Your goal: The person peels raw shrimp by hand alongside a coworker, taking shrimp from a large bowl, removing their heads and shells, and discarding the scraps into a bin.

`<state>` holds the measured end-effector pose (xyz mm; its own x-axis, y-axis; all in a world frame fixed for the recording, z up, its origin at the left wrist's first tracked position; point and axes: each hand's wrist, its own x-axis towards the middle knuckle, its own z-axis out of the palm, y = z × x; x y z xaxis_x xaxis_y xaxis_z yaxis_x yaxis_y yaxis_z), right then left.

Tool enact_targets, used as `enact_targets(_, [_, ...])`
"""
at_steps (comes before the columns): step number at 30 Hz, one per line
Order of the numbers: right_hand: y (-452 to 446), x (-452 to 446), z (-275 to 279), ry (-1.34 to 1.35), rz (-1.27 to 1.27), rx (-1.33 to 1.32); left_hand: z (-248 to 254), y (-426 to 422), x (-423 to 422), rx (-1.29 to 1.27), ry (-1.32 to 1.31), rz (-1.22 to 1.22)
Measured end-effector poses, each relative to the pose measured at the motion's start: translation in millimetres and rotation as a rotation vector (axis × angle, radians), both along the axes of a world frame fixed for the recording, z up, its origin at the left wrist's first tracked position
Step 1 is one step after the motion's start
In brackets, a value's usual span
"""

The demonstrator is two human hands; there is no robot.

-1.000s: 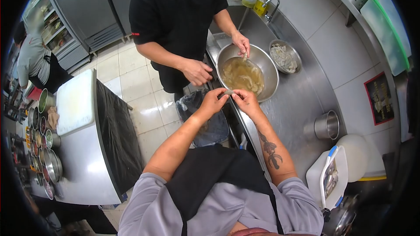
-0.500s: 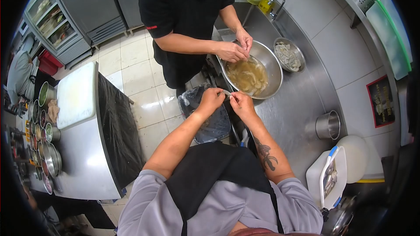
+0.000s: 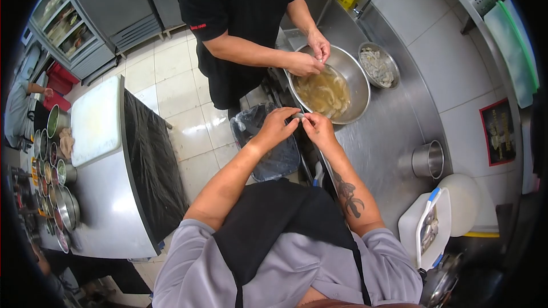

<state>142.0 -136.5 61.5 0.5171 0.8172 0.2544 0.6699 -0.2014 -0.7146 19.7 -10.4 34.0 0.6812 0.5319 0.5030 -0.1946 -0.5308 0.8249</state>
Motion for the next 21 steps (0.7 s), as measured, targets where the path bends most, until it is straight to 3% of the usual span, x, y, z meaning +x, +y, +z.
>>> enact_targets(11, [7,-7,-6,0.047,0.057,0.047,16,-2,-3,-0.014,0.104,0.007])
enact_targets(19, [2,-11,-4,0.101,0.035,0.032,-5,3,-2,-0.192,0.151,0.004])
enact_targets(21, [2,-10,-7,0.234,0.0,0.13,-16,7,-1,-0.221,0.155,0.012])
